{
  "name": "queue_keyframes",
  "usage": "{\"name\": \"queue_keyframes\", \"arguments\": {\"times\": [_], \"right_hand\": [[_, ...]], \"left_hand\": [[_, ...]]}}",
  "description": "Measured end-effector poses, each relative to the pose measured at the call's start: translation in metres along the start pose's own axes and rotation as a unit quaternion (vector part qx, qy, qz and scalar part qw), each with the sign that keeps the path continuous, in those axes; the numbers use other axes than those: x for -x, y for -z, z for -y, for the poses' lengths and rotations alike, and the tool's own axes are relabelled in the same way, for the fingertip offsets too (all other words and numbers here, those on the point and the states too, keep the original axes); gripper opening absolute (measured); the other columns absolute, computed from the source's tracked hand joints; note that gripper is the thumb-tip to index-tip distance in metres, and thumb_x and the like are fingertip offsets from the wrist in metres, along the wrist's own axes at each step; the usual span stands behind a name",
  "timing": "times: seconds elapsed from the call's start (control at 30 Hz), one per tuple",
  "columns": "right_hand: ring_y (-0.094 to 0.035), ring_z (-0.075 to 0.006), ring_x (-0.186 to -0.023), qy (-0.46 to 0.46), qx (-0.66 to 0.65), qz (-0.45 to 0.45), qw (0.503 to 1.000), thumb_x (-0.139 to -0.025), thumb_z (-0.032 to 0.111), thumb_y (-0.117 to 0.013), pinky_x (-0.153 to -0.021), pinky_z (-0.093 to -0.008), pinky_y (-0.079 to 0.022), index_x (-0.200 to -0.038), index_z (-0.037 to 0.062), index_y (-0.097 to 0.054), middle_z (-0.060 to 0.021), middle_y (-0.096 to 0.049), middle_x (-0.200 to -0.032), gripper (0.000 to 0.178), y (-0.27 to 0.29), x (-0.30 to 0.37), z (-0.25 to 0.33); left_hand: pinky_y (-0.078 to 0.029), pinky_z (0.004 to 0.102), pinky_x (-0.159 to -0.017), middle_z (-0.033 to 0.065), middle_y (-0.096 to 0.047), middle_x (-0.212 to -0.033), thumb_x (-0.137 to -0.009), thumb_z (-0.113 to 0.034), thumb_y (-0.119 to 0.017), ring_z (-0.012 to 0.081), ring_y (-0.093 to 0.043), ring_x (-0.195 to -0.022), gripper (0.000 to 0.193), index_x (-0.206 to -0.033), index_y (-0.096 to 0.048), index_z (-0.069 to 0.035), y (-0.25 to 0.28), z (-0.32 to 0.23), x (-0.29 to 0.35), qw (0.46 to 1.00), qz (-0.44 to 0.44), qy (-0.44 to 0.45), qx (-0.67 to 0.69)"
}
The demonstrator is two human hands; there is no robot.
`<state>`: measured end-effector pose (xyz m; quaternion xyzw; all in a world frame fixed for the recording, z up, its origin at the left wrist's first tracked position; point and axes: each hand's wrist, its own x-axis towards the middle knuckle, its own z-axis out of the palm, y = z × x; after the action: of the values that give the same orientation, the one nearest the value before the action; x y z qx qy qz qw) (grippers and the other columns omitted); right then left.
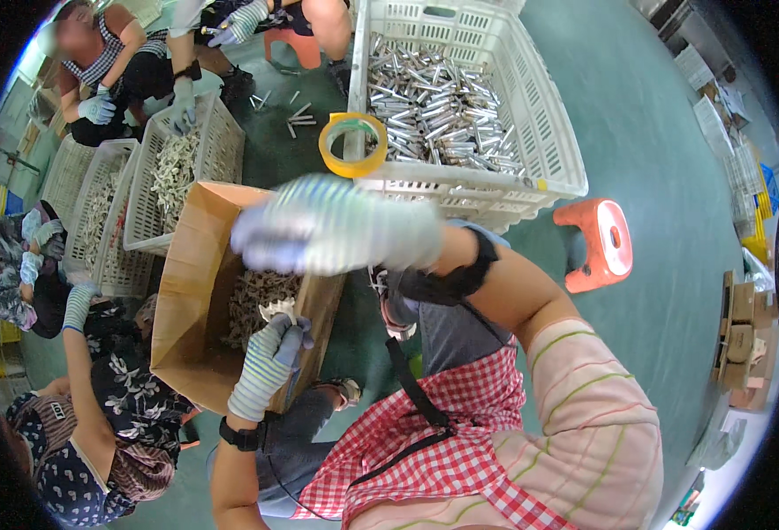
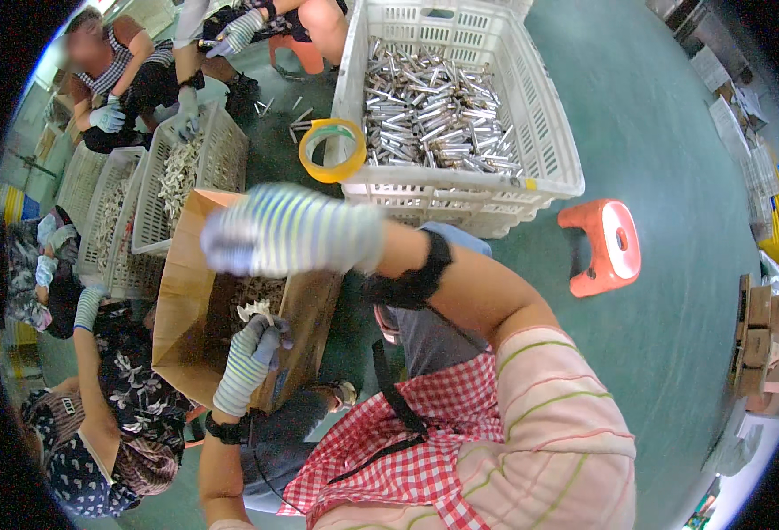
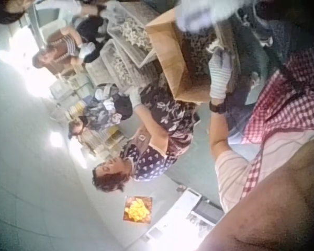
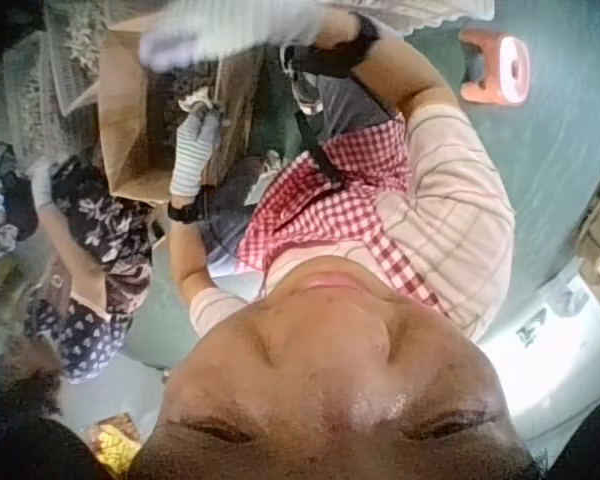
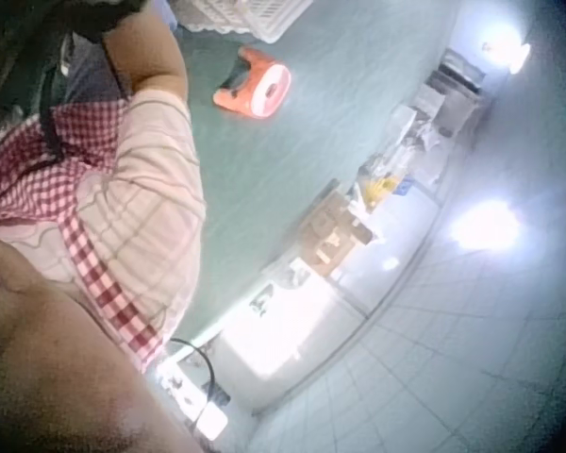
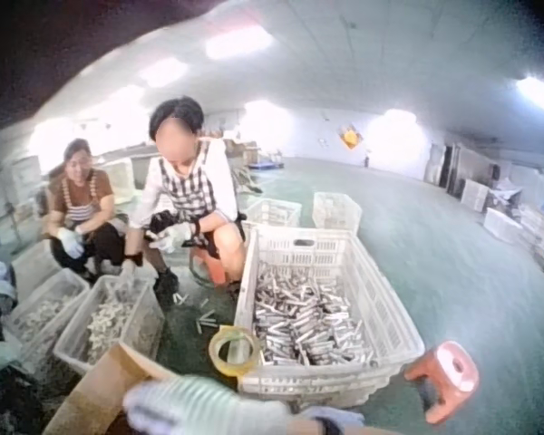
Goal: The person puts a phone into an apron pocket, takes plastic parts from a box and metal tubes from a crate, and attaches the plastic parts onto the metal tubes by hand.
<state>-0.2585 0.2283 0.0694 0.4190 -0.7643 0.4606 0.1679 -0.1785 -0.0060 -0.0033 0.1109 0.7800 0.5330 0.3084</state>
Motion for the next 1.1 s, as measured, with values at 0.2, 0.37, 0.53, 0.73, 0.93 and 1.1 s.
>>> {"name": "queue_keyframes", "arguments": {"times": [0.2,0.37,0.53,0.73,0.93,1.1], "right_hand": [[-0.065,-0.0156,-0.092,-0.207,-0.019,-0.275,0.939,-0.096,0.031,-0.058,-0.087,-0.0289,-0.05,-0.113,0.0049,-0.065,-0.0079,-0.069,-0.098,0.032,0.162,0.01,-0.021],[-0.067,-0.0324,-0.089,-0.391,0.354,-0.035,0.849,-0.091,0.029,-0.058,-0.079,-0.0379,-0.051,-0.109,0.0055,-0.066,-0.0176,-0.069,-0.094,0.031,0.229,0.111,-0.195],[-0.066,-0.0379,-0.093,-0.404,0.42,0.277,0.764,-0.09,0.018,-0.051,-0.079,-0.0435,-0.052,-0.106,0.0068,-0.067,-0.0194,-0.069,-0.101,0.026,0.212,0.188,-0.267],[-0.066,-0.039,-0.085,-0.506,0.428,0.321,0.676,-0.082,0.014,-0.053,-0.075,-0.0467,-0.051,-0.102,0.0036,-0.067,-0.0213,-0.069,-0.091,0.027,0.226,0.273,-0.325],[-0.063,-0.0383,-0.107,-0.602,0.314,0.319,0.661,-0.088,0.021,-0.049,-0.09,-0.0472,-0.049,-0.118,0.0048,-0.062,-0.0223,-0.064,-0.118,0.037,0.193,0.255,-0.325],[-0.062,-0.0403,-0.107,-0.554,0.385,0.342,0.655,-0.087,0.022,-0.051,-0.09,-0.0469,-0.049,-0.139,0.004,-0.042,-0.0245,-0.061,-0.121,0.056,0.203,0.292,-0.309]], "left_hand": [[-0.052,0.0317,-0.068,0.0122,-0.066,-0.076,-0.095,-0.017,-0.051,0.0193,-0.066,-0.07,0.023,-0.099,-0.063,0.002,0.001,-0.009,-0.005,0.996,0.018,0.025,-0.078],[-0.052,0.0344,-0.065,0.0166,-0.067,-0.077,-0.095,-0.016,-0.053,0.0245,-0.069,-0.072,0.021,-0.096,-0.063,0.002,-0.001,-0.006,-0.011,0.996,0.03,-0.031,-0.084],[-0.053,0.0344,-0.063,0.0177,-0.068,-0.079,-0.093,-0.014,-0.055,0.0266,-0.07,-0.071,0.018,-0.098,-0.065,0.0,0.006,-0.006,-0.009,0.993,0.044,-0.022,-0.106],[-0.053,0.0327,-0.065,0.0145,-0.068,-0.079,-0.094,-0.014,-0.056,0.0227,-0.07,-0.071,0.017,-0.103,-0.064,-0.002,0.01,-0.024,-0.031,0.986,0.131,0.028,-0.1],[-0.052,0.0305,-0.063,0.0092,-0.066,-0.076,-0.097,-0.016,-0.054,0.0183,-0.067,-0.067,0.018,-0.107,-0.062,-0.003,0.02,-0.034,-0.025,0.986,0.143,0.049,-0.074],[-0.051,0.0249,-0.058,0.0037,-0.065,-0.074,-0.101,-0.026,-0.049,0.0088,-0.063,-0.062,0.028,-0.121,-0.057,-0.007,0.019,-0.015,-0.035,0.971,0.226,0.073,0.038]]}}
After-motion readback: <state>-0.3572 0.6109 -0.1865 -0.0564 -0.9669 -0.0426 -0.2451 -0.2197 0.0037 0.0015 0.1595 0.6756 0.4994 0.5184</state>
